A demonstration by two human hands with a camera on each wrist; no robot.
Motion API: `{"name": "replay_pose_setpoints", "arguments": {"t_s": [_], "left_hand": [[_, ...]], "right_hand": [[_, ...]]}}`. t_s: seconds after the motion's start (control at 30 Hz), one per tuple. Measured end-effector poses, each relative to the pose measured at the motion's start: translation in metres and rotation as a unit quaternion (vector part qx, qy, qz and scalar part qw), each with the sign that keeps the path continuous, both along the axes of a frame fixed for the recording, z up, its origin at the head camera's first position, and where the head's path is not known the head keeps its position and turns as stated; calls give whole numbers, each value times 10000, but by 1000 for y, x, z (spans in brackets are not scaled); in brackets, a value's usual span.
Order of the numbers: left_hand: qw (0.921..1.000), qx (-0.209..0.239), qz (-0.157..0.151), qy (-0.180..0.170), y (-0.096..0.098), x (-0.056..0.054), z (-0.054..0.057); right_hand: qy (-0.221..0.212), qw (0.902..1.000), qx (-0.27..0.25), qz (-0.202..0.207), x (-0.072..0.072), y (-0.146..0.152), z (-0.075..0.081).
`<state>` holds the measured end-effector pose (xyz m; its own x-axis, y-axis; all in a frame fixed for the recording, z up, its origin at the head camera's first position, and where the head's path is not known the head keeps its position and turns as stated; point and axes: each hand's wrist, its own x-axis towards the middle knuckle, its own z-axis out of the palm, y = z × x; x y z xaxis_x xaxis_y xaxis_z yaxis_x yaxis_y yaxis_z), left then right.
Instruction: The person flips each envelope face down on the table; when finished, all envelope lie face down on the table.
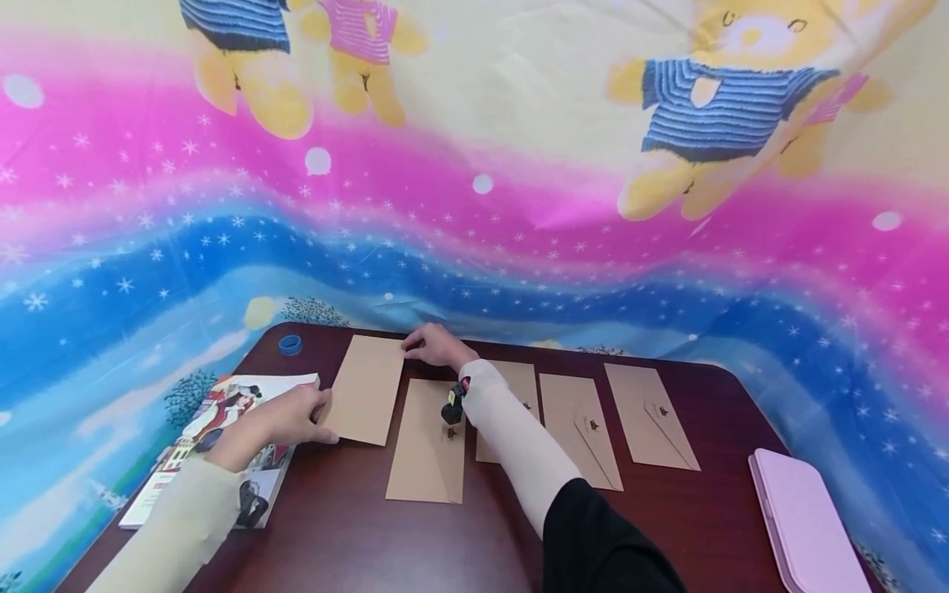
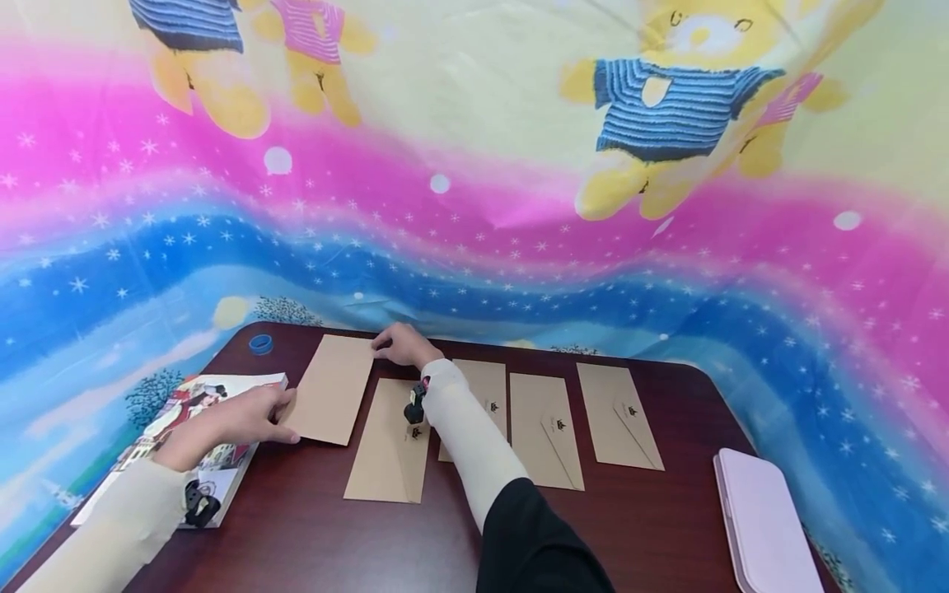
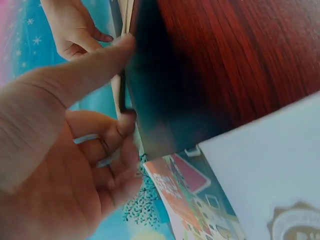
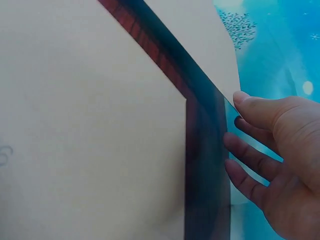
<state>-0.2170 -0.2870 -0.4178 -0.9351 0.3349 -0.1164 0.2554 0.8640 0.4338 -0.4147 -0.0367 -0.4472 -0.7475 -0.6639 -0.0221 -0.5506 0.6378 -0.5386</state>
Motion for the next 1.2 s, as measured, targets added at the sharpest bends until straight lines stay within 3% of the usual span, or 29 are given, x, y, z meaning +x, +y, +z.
{"name": "replay_pose_setpoints", "arguments": {"t_s": [0.2, 0.43, 0.67, 0.77, 0.93, 1.0, 1.07, 1.2], "left_hand": [[9983, -492, 279, -112, 5, 1, -3], [9951, -971, 163, 53, 15, -1, -7], [9903, -1366, 160, -188, 27, -2, -6], [9837, -1758, 81, -357, 34, -3, -4], [9710, -2329, 223, -498, 46, -3, 3], [9702, -2393, 200, -333, 49, -1, 6], [9720, -2351, 42, 59, 53, 2, 8], [9801, -1776, -132, 873, 62, 10, 10]], "right_hand": [[-52, 9998, 161, 52, 4, 3, -8], [453, 9964, 714, 104, 9, 4, -9], [773, 9915, 1011, 258, 14, 6, -8], [901, 9896, 1069, 351, 13, 7, -11], [868, 9889, 1099, 490, 12, 10, -14], [699, 9917, 948, 521, 13, 13, -9], [523, 9946, 772, 463, 13, 18, 0], [325, 9975, 592, 197, 14, 36, 21]]}}
